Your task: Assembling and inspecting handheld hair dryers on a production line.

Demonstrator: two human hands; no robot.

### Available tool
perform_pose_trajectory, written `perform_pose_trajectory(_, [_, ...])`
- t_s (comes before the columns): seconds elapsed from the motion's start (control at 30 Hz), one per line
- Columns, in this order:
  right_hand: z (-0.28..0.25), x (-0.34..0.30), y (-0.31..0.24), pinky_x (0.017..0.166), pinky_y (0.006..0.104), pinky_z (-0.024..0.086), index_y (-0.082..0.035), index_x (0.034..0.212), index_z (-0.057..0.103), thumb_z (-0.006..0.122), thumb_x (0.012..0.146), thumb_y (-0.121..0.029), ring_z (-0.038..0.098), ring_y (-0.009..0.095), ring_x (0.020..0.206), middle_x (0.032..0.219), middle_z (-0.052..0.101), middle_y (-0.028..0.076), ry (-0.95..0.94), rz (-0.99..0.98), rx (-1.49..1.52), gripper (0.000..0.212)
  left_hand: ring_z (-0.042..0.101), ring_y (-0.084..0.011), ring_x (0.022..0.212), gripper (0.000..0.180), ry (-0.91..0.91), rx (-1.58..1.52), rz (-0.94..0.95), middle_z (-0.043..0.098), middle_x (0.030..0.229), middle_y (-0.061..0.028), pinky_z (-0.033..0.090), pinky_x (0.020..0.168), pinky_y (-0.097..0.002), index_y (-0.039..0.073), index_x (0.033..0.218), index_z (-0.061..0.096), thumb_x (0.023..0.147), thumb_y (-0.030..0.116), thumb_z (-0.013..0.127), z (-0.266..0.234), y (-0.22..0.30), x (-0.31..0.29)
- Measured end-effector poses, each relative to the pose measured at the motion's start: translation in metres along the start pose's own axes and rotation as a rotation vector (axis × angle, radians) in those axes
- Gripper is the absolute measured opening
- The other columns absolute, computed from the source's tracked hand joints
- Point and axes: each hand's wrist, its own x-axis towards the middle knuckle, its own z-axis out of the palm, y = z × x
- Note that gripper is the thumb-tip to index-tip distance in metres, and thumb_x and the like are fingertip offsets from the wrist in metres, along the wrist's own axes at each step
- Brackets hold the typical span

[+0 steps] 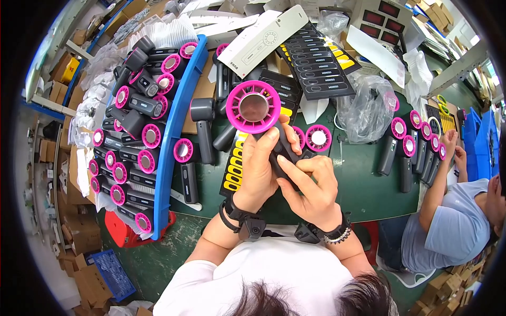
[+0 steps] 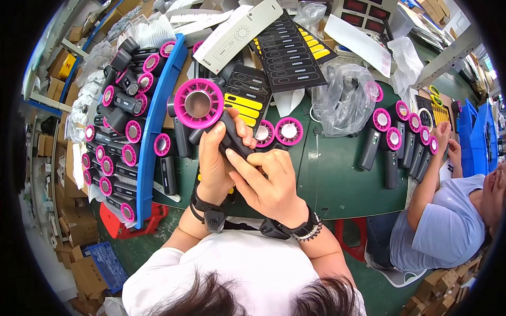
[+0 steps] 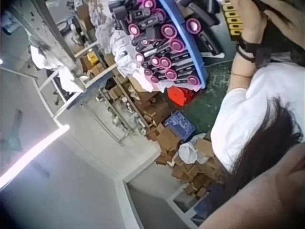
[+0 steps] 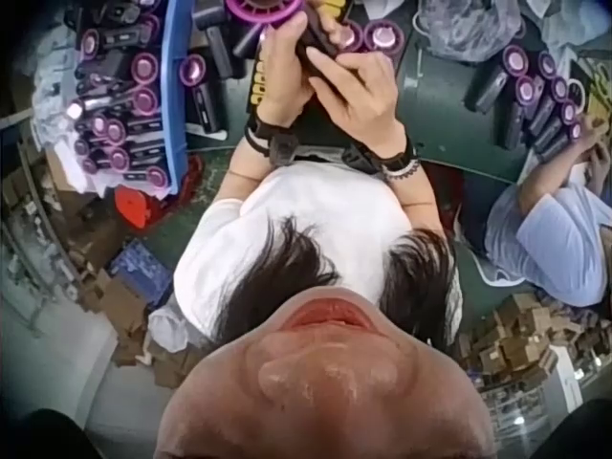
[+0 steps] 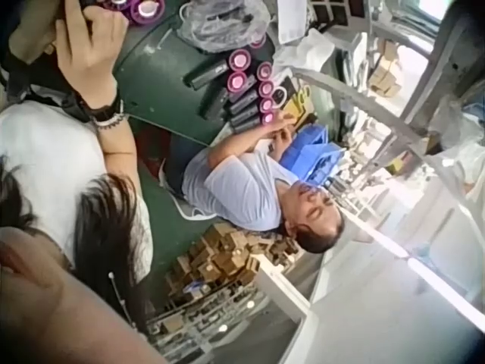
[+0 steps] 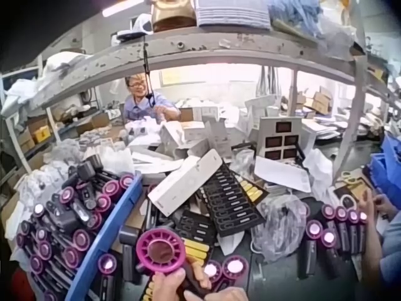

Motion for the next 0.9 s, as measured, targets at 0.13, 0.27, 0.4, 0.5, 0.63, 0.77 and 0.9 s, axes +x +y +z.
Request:
perform_pose_trajectory(0.13, [-0.009, 0.0, -0.002, 0.058, 0.0293, 0.041, -0.005, 0.099, 0.067, 0.073, 0.064, -0.003, 0.047, 0.019, 0.065, 0.076, 0.051, 0.004, -0.05, 0.009, 0.076, 0.036, 0.053, -0.0145, 0.076, 0.031, 0.003, 0.004, -0.001, 0.054, 0.082, -0.0062, 0.047, 0.068, -0.0278, 0.0, 0.113, 0.044, 0.091, 0.022, 0.048, -0.003, 0.0, 0.001])
perform_pose_trajectory(0.27, [-0.011, -0.001, -0.002, 0.056, 0.029, 0.042, -0.004, 0.098, 0.067, 0.073, 0.063, -0.002, 0.049, 0.019, 0.063, 0.074, 0.052, 0.004, -0.042, 0.011, 0.113, 0.035, 0.052, -0.0149, 0.076, 0.032, 0.018, 0.005, -0.009, 0.052, 0.082, -0.0059, 0.046, 0.069, -0.029, 0.002, 0.113, 0.044, 0.09, 0.023, 0.049, -0.002, 0.002, 0.001])
perform_pose_trajectory(0.4, [-0.011, -0.002, 0.0, 0.056, 0.0291, 0.043, -0.005, 0.095, 0.068, 0.073, 0.063, -0.002, 0.05, 0.019, 0.063, 0.072, 0.053, 0.004, -0.029, -0.001, 0.126, 0.033, 0.051, -0.0156, 0.077, 0.033, 0.008, 0.039, -0.025, 0.05, 0.083, -0.0059, 0.045, 0.071, -0.0307, 0.002, 0.113, 0.043, 0.088, 0.022, 0.052, -0.002, 0.005, 0.0])
perform_pose_trajectory(0.5, [-0.012, -0.002, -0.001, 0.056, 0.0291, 0.043, -0.005, 0.094, 0.068, 0.074, 0.063, -0.002, 0.05, 0.019, 0.062, 0.072, 0.053, 0.004, -0.021, 0.003, 0.13, 0.032, 0.054, -0.0149, 0.08, 0.035, -0.052, 0.002, 0.003, 0.054, 0.087, -0.0063, 0.047, 0.073, -0.0292, 0.001, 0.117, 0.043, 0.087, 0.015, 0.054, -0.004, 0.005, 0.0])
perform_pose_trajectory(0.63, [-0.014, -0.001, -0.004, 0.054, 0.0289, 0.042, -0.004, 0.093, 0.068, 0.074, 0.062, 0.0, 0.05, 0.018, 0.061, 0.071, 0.053, 0.004, -0.01, 0.015, 0.136, 0.031, 0.054, -0.0153, 0.084, 0.043, -0.088, 0.083, 0.001, 0.053, 0.091, -0.0066, 0.046, 0.076, -0.0304, 0.001, 0.121, 0.04, 0.082, 0.008, 0.059, -0.004, 0.006, -0.004])
perform_pose_trajectory(0.77, [-0.014, -0.002, -0.004, 0.052, 0.0285, 0.04, -0.002, 0.092, 0.068, 0.075, 0.061, 0.001, 0.051, 0.018, 0.059, 0.071, 0.053, 0.004, -0.009, 0.009, 0.15, 0.032, 0.054, -0.0154, 0.086, 0.049, -0.141, 0.096, 0.013, 0.053, 0.093, -0.0066, 0.046, 0.078, -0.0309, 0.0, 0.123, 0.038, 0.079, 0.005, 0.06, -0.01, 0.004, -0.006])
perform_pose_trajectory(0.9, [-0.015, 0.0, -0.006, 0.053, 0.0282, 0.041, -0.004, 0.09, 0.068, 0.075, 0.06, 0.001, 0.052, 0.018, 0.06, 0.071, 0.055, 0.004, -0.021, 0.003, 0.174, 0.031, 0.054, -0.0155, 0.086, 0.05, -0.139, 0.107, 0.021, 0.053, 0.092, -0.0067, 0.046, 0.078, -0.0307, 0.0, 0.123, 0.038, 0.079, 0.005, 0.06, -0.008, 0.008, -0.006])
